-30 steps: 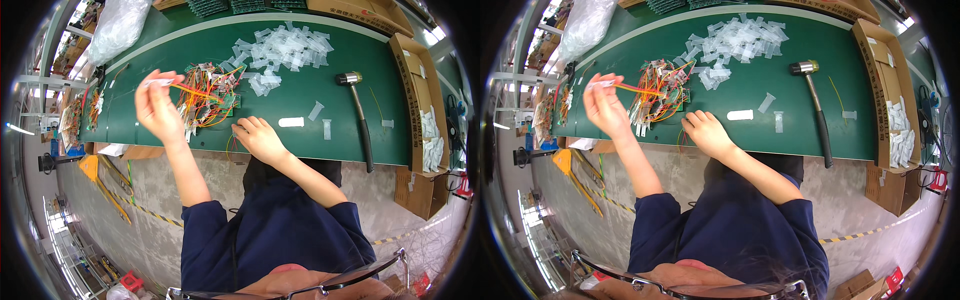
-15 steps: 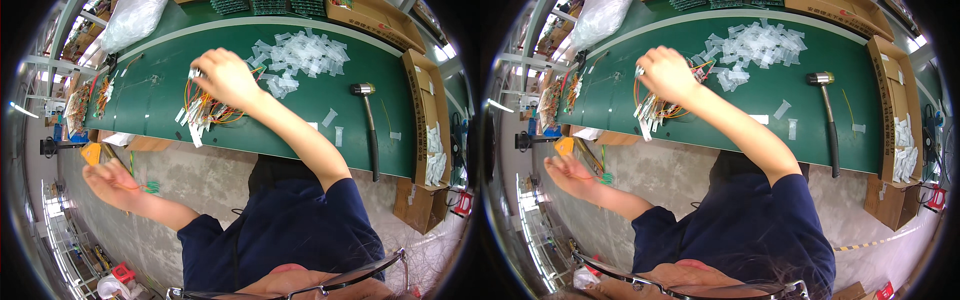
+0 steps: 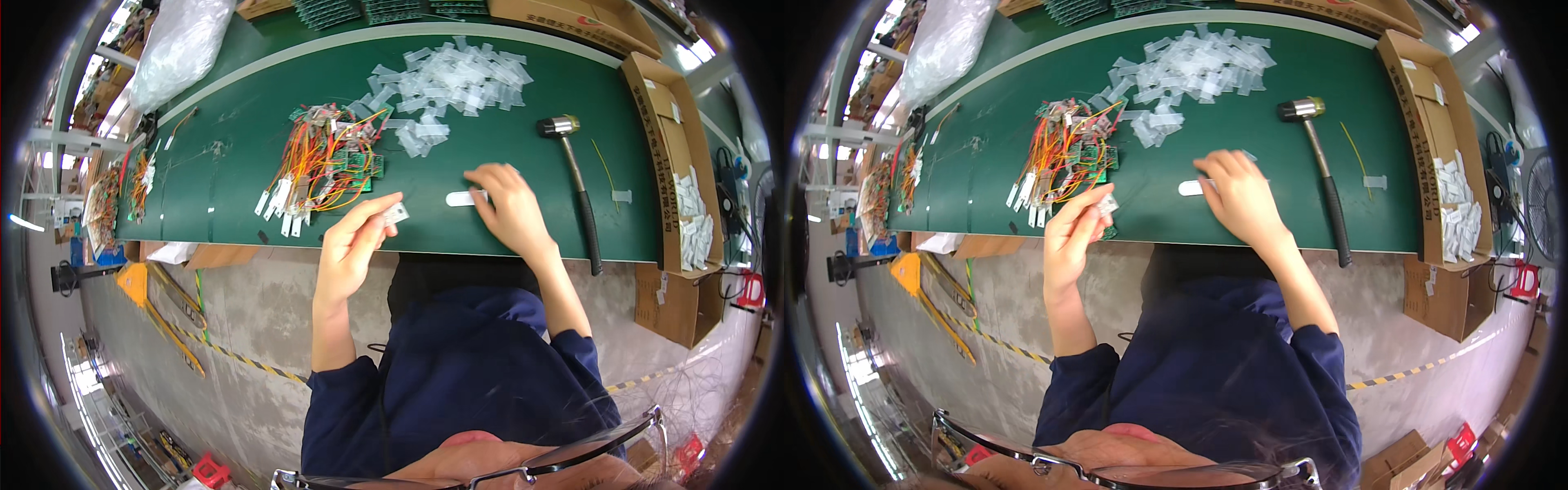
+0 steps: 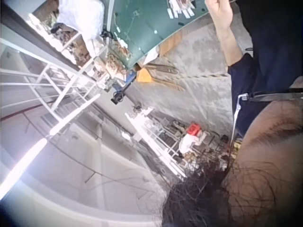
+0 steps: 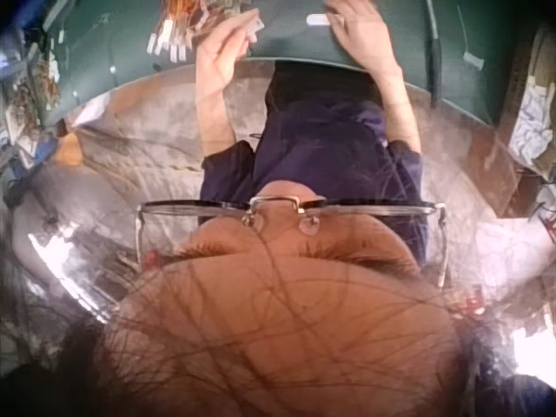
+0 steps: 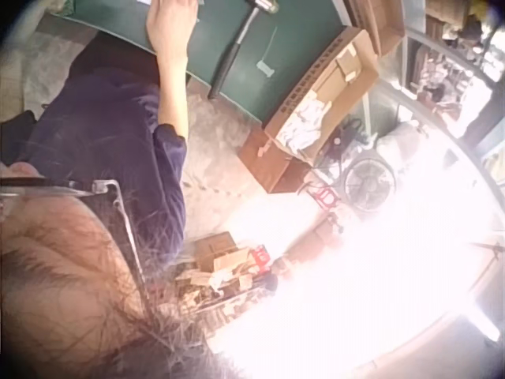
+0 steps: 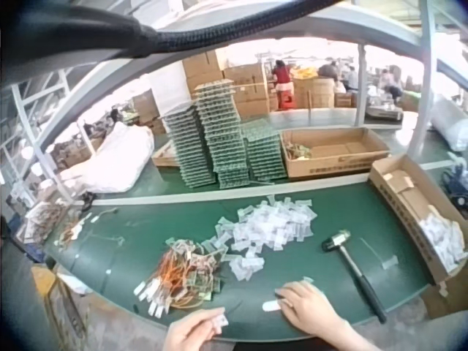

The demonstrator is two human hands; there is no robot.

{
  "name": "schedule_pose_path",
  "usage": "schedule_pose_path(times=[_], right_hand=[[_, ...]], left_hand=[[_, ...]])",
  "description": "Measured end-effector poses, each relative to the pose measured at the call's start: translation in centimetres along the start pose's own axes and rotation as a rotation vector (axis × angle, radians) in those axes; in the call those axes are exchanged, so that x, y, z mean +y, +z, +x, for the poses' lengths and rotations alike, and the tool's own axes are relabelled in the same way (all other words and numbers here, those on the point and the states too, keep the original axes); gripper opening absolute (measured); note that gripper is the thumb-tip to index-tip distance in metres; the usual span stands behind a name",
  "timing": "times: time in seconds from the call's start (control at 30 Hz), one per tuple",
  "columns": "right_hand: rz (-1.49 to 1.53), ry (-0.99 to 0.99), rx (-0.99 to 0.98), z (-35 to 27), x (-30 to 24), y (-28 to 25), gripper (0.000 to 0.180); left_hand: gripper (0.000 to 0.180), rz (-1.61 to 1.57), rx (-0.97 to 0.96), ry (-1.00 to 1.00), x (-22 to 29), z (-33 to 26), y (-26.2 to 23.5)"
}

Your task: Attaching wires and circuit boards to plastic strips using a hammer for fit.

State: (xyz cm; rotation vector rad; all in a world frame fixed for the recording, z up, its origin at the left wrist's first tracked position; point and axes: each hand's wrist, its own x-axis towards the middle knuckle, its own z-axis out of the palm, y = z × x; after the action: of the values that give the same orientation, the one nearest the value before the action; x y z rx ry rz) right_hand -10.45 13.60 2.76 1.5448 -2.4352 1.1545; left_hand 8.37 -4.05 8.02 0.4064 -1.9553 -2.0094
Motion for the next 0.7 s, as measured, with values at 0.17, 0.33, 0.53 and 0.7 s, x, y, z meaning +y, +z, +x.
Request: schedule_pose_path(times=[0.17,0.33,0.53,0.7], right_hand=[[-0.016,-0.017,-0.015,-3.3,0.4,0.8,0.032],[0.068,0.026,-0.017,-4.1,0.7,0.7,0.030],[0.121,0.035,0.029,-4.7,1.5,0.8,0.033],[-0.120,0.071,0.061,-4.2,-1.1,0.7,0.028]], left_hand=[[0.013,0.026,-0.018,-0.073,-2.9,3.8,3.6],[0.012,0.186,-0.041,-0.110,-6.6,5.5,3.4],[0.013,0.074,0.014,-0.140,-7.9,5.5,4.1],[0.015,0.093,0.068,-0.150,-8.0,4.8,3.5]])
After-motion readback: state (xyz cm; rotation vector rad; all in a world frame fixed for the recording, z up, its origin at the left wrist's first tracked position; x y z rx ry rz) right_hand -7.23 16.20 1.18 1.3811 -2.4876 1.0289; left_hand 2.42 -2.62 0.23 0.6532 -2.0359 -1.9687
